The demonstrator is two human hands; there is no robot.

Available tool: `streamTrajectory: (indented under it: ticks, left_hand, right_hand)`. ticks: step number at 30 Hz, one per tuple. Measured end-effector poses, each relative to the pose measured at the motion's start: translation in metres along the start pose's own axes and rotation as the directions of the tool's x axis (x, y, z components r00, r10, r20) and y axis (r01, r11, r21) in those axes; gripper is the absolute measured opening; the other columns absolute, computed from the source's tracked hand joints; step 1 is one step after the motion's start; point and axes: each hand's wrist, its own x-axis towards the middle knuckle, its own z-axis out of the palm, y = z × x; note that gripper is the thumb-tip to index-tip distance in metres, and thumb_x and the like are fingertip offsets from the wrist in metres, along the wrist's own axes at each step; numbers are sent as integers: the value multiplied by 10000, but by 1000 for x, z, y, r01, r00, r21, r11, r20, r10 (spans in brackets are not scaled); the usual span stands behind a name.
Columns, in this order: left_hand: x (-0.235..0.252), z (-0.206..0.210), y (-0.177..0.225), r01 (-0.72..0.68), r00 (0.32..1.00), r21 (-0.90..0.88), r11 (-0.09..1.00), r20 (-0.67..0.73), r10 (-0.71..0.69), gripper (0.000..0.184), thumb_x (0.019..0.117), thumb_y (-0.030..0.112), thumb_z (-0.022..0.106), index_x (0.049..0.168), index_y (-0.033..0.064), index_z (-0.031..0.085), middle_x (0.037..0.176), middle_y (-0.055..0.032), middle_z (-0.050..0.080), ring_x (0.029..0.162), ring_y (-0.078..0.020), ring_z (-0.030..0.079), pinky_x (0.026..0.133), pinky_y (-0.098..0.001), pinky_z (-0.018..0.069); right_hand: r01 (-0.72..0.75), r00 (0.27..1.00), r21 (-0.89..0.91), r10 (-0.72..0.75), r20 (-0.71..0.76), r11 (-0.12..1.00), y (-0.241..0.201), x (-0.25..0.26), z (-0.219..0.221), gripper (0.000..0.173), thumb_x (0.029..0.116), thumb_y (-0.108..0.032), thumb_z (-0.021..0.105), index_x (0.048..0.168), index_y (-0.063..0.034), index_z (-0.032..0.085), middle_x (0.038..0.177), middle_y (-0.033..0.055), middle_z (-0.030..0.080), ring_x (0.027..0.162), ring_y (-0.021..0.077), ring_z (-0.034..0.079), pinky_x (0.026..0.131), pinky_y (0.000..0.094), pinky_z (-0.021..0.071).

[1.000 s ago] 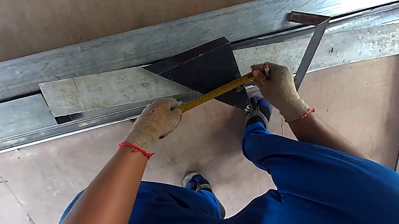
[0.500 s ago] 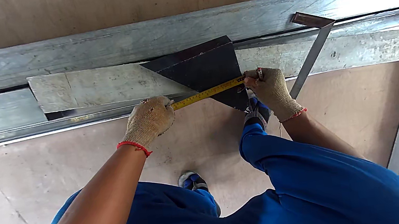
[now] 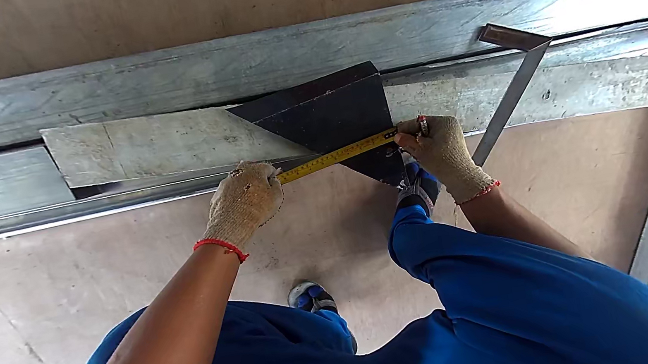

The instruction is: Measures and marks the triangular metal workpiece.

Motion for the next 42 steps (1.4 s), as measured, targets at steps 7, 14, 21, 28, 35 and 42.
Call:
streamTrajectory:
  ticks: [7, 14, 21, 28, 35, 42]
  left_hand:
    - [-3, -2, 4, 11, 999, 5, 1000, -38, -11, 252, 1036, 281, 528, 1029, 118, 720, 1106, -128, 696, 1063, -353, 667, 854, -618, 526]
    - [-4, -8, 10, 62, 998, 54, 997, -36, -60, 244, 1034, 302, 537, 1031, 142, 722, 1088, -116, 705, 1046, -347, 678, 831, -616, 534]
    - [0, -5, 12, 89, 995, 56, 994, 48, -92, 227, 1036, 273, 518, 1046, 139, 701, 1102, -118, 699, 1066, -357, 668, 833, -622, 527]
    - [-5, -5, 29, 67, 996, 49, 997, 55, -70, 271, 1053, 297, 490, 1117, 147, 706, 1159, -118, 696, 1103, -356, 666, 852, -620, 532]
    - [-4, -1, 59, 53, 998, 117, 992, 18, -56, 265, 1031, 316, 504, 1112, 156, 700, 1163, -123, 681, 1046, -371, 676, 745, -604, 544]
    - [-11, 2, 64, 56, 995, 170, 984, -90, -41, 280, 1032, 298, 502, 1142, 131, 698, 1260, -159, 624, 1009, -417, 662, 706, -594, 546]
  right_hand:
    - [-6, 1000, -31, 7, 22, 999, -2, 0, -4, 160, 929, -302, 749, 1025, -188, 807, 882, -7, 764, 793, 124, 708, 756, 454, 582]
    - [-27, 999, -48, 28, 15, 998, -2, 4, -4, 162, 926, -344, 748, 998, -216, 815, 817, -24, 751, 729, 111, 689, 699, 439, 567]
    - [-53, 999, -127, 53, -9, 990, -4, 8, -1, 248, 907, -444, 756, 938, -203, 802, 776, -12, 726, 709, 134, 672, 687, 470, 546]
    - [18, 1000, -132, -19, -4, 991, -5, -4, -2, 308, 954, -471, 708, 924, -170, 767, 698, 22, 662, 581, 178, 599, 546, 464, 483]
    - [32, 999, -195, -35, -14, 980, -6, -1, -1, 319, 951, -477, 707, 927, -165, 770, 722, 24, 674, 622, 183, 622, 578, 478, 501]
    - [-5, 1000, -200, 0, -21, 980, -8, 5, 0, 276, 929, -439, 735, 920, -169, 788, 778, 18, 714, 727, 180, 665, 688, 506, 520]
